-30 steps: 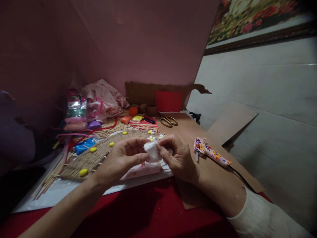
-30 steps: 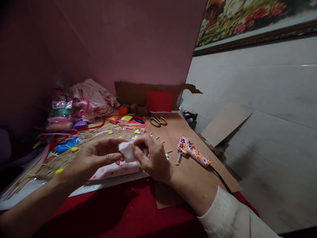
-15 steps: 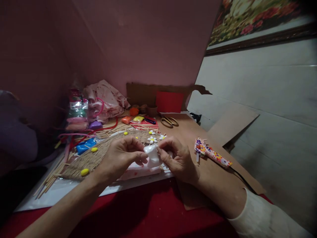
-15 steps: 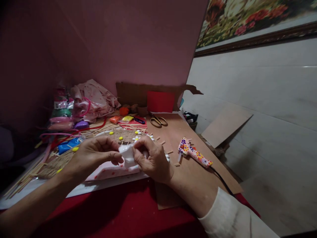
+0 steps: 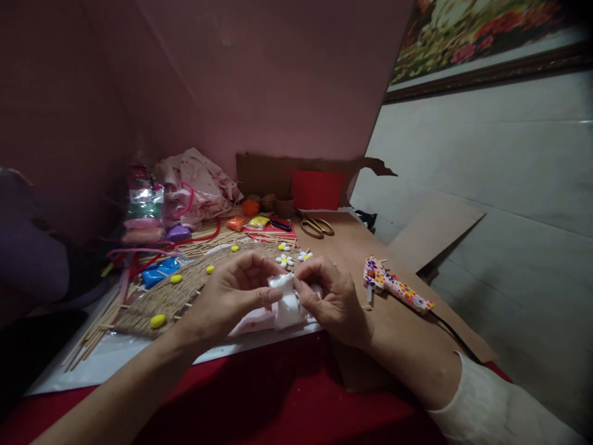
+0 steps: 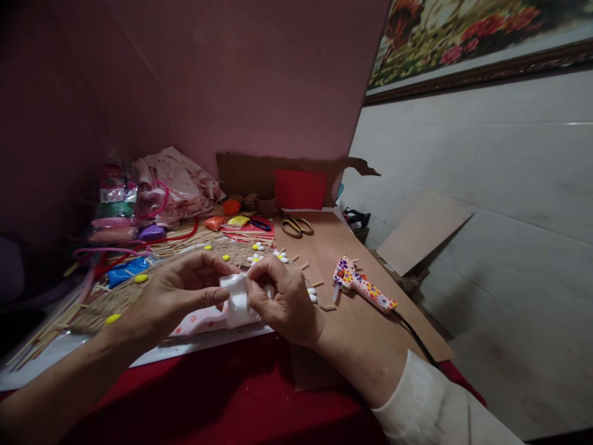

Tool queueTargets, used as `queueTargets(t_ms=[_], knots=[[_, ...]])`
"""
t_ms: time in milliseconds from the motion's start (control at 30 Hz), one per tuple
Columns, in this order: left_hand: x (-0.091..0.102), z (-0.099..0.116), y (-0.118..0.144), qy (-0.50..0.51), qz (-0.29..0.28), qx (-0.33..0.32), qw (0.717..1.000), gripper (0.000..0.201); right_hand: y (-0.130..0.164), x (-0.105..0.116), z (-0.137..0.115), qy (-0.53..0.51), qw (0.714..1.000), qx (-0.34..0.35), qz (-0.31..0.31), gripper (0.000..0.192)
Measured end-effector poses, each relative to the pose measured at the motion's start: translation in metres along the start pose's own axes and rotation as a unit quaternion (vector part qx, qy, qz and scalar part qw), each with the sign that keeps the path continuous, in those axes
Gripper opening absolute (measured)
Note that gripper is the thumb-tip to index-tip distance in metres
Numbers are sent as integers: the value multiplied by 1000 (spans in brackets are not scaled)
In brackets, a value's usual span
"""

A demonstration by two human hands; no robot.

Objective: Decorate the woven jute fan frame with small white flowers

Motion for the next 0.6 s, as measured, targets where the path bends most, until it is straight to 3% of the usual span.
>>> queueTargets(t_ms=[333,600], knots=[[7,-10,2,-9,90,28,995,20,3,-5,-19,51,994,90,-27,9],[4,-8,8,-103,143,-7,984,11,5,-15,-23,153,971,171,-75,10]])
Point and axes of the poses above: each hand's wrist, its own y-axis away from the middle knuckle, its own x-axis out of the back of the hand, z = x × y, the point moved 7 cm from there along -y, towards the middle knuckle, and after that the axes turned 12 degrees about -z, right-handed, at the moved point
